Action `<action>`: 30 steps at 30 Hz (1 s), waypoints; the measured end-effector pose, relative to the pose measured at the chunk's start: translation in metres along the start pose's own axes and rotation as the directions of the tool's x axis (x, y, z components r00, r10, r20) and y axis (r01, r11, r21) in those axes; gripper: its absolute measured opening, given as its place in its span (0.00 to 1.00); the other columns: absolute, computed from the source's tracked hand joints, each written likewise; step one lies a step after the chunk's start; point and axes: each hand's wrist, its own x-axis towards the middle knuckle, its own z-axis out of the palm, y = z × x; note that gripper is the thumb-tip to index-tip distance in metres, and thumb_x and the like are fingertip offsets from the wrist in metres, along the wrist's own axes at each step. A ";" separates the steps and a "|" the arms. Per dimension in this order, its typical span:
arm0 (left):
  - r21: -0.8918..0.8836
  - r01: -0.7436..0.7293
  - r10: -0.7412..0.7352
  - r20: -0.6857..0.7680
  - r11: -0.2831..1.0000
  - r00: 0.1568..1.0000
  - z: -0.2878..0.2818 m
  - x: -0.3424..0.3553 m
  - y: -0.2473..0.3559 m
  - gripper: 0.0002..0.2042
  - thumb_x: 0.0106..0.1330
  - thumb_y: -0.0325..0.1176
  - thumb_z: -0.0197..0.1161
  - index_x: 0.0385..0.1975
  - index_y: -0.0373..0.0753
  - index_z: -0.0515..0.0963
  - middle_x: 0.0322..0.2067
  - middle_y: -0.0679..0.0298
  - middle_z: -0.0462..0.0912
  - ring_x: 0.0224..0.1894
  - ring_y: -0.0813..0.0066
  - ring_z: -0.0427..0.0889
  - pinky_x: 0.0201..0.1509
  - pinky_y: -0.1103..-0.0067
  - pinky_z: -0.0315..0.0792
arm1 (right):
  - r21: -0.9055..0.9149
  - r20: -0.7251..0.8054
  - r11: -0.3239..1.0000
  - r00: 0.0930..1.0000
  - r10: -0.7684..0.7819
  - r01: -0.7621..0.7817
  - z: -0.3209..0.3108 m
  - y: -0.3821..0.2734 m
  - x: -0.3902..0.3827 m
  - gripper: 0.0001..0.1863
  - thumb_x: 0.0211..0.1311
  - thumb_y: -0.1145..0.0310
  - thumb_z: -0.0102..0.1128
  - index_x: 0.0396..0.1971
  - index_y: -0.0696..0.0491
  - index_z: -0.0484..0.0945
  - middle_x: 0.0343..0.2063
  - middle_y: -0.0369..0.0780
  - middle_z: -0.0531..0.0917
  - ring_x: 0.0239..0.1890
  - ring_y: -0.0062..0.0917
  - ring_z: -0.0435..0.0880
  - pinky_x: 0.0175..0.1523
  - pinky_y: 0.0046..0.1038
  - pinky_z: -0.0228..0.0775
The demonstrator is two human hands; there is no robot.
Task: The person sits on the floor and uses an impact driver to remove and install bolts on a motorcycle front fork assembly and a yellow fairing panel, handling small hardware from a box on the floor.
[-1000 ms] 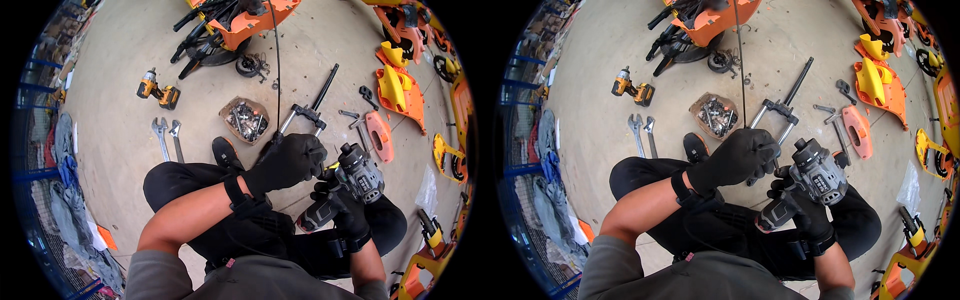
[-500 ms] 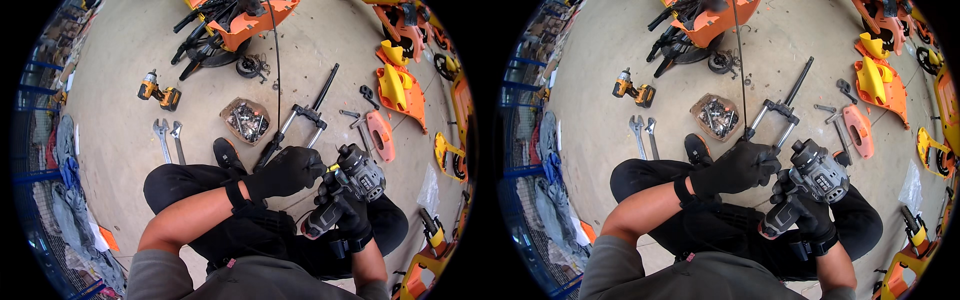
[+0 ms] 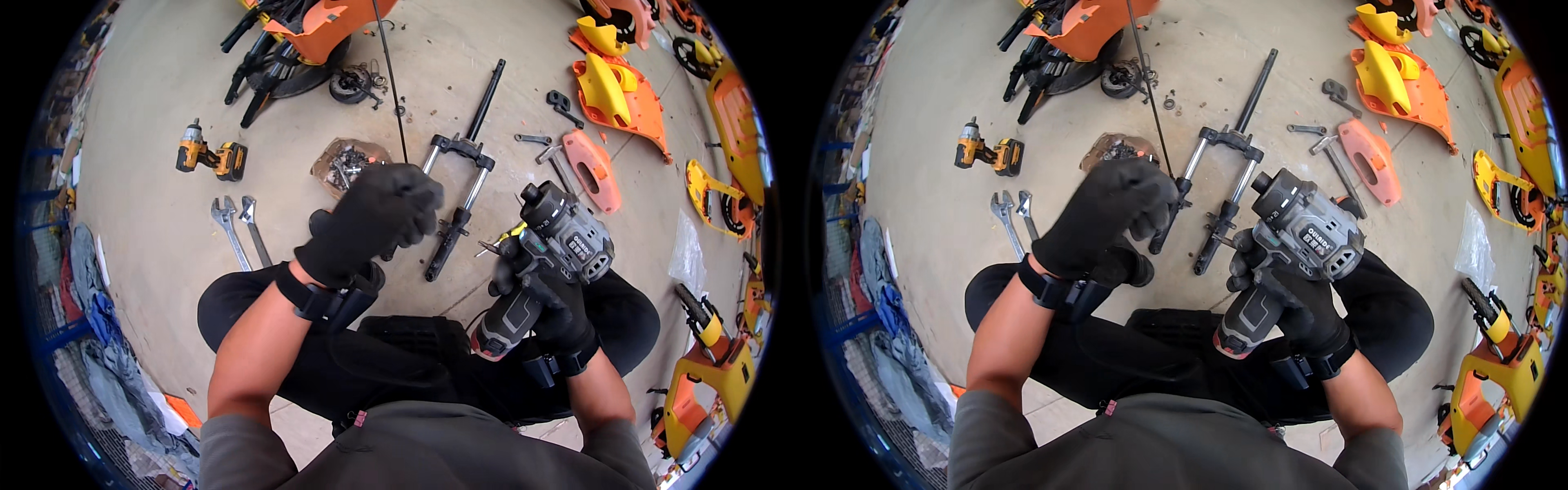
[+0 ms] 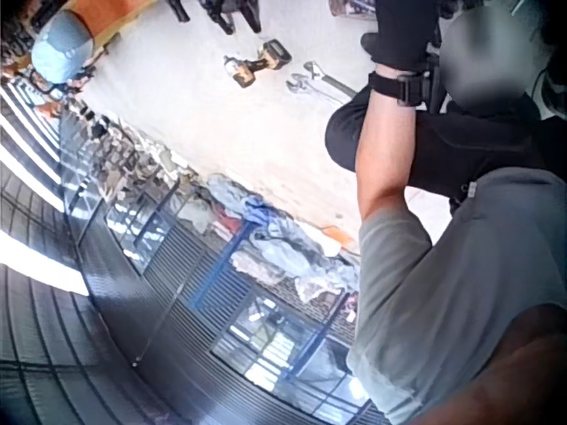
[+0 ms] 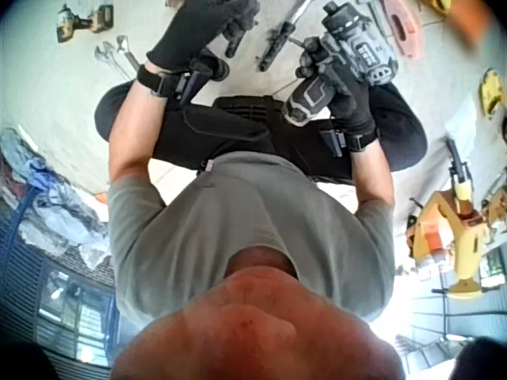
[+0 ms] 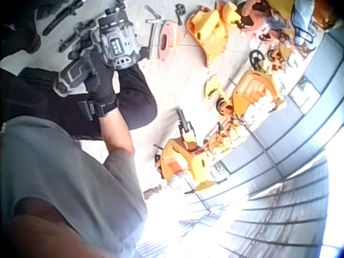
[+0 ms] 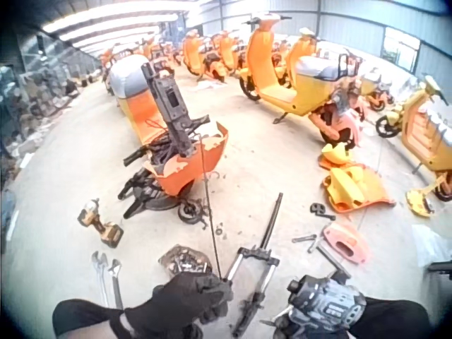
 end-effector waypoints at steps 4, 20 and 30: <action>-0.361 0.020 -0.037 -0.043 0.932 0.998 -0.015 0.002 -0.014 0.16 0.72 0.39 0.53 0.44 0.30 0.76 0.35 0.58 0.82 0.33 0.72 0.82 0.38 0.79 0.76 | -0.044 -0.064 0.998 0.997 -0.044 0.041 0.007 0.002 0.002 0.26 0.51 0.70 0.62 0.53 0.52 0.69 0.45 0.41 0.76 0.35 0.28 0.77 0.43 0.32 0.74; -0.644 0.045 0.007 0.078 0.764 0.997 -0.013 0.012 -0.024 0.28 0.76 0.51 0.40 0.52 0.25 0.70 0.43 0.47 0.82 0.43 0.61 0.84 0.47 0.72 0.78 | 0.028 0.016 0.999 0.999 -0.037 0.036 -0.004 0.001 0.000 0.24 0.58 0.73 0.60 0.56 0.57 0.70 0.48 0.44 0.78 0.43 0.30 0.80 0.47 0.32 0.78; -0.476 -0.044 0.072 0.041 0.878 0.997 -0.011 0.002 -0.018 0.21 0.73 0.38 0.48 0.54 0.24 0.69 0.46 0.47 0.80 0.45 0.63 0.83 0.50 0.74 0.78 | -0.051 -0.082 0.998 0.996 -0.031 0.027 0.006 0.004 0.003 0.27 0.52 0.70 0.60 0.55 0.54 0.69 0.44 0.41 0.76 0.33 0.27 0.77 0.41 0.31 0.74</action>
